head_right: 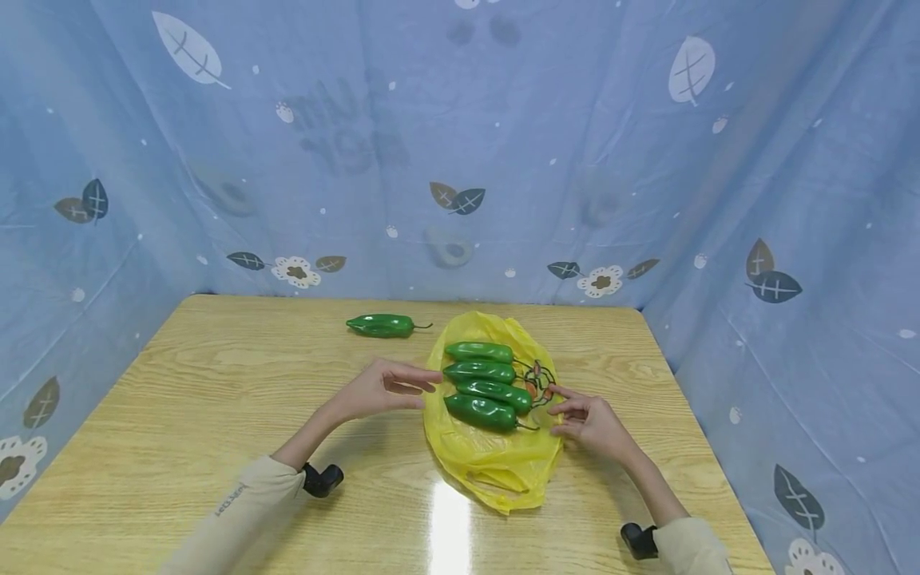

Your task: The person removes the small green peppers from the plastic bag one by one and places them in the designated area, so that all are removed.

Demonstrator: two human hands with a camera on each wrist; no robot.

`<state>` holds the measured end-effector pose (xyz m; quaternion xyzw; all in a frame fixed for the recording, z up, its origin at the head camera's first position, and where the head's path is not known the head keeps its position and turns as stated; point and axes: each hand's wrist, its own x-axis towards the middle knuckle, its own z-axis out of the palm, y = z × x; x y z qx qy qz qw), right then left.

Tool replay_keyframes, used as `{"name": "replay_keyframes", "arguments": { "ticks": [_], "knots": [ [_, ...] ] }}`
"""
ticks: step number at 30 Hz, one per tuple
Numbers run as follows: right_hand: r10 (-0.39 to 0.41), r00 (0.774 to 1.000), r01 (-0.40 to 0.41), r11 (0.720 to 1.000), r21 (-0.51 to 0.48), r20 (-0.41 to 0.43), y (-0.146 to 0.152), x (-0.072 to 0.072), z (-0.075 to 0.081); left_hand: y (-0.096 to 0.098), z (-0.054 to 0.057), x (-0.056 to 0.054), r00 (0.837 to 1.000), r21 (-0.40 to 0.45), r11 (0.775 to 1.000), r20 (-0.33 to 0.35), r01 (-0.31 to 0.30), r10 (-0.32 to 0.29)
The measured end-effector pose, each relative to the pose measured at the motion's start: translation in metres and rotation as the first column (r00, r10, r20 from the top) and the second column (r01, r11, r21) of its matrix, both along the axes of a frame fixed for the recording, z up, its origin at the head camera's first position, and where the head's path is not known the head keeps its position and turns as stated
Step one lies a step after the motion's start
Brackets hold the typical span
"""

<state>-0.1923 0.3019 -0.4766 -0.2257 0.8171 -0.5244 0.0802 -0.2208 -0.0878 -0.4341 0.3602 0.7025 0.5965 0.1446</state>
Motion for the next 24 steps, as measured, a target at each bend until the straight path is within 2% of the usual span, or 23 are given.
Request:
{"name": "replay_keyframes", "arguments": {
  "ticks": [7, 17, 24],
  "knots": [
    [0.003, 1.000, -0.003, 1.000, 0.000, -0.012, -0.001, 0.000, 0.000, 0.016, -0.008, 0.000, 0.998, 0.010, 0.998, 0.006, 0.065, -0.065],
    [0.001, 1.000, -0.001, 1.000, -0.001, -0.007, -0.001, 0.000, 0.000, 0.037, -0.019, -0.009, 0.986, -0.012, 0.986, 0.030, 0.164, -0.164],
    [0.002, 1.000, -0.001, 1.000, 0.006, -0.014, 0.001, -0.001, -0.003, 0.050, -0.025, -0.015, 0.982, -0.059, 0.981, 0.038, 0.187, -0.185]
  ]
}}
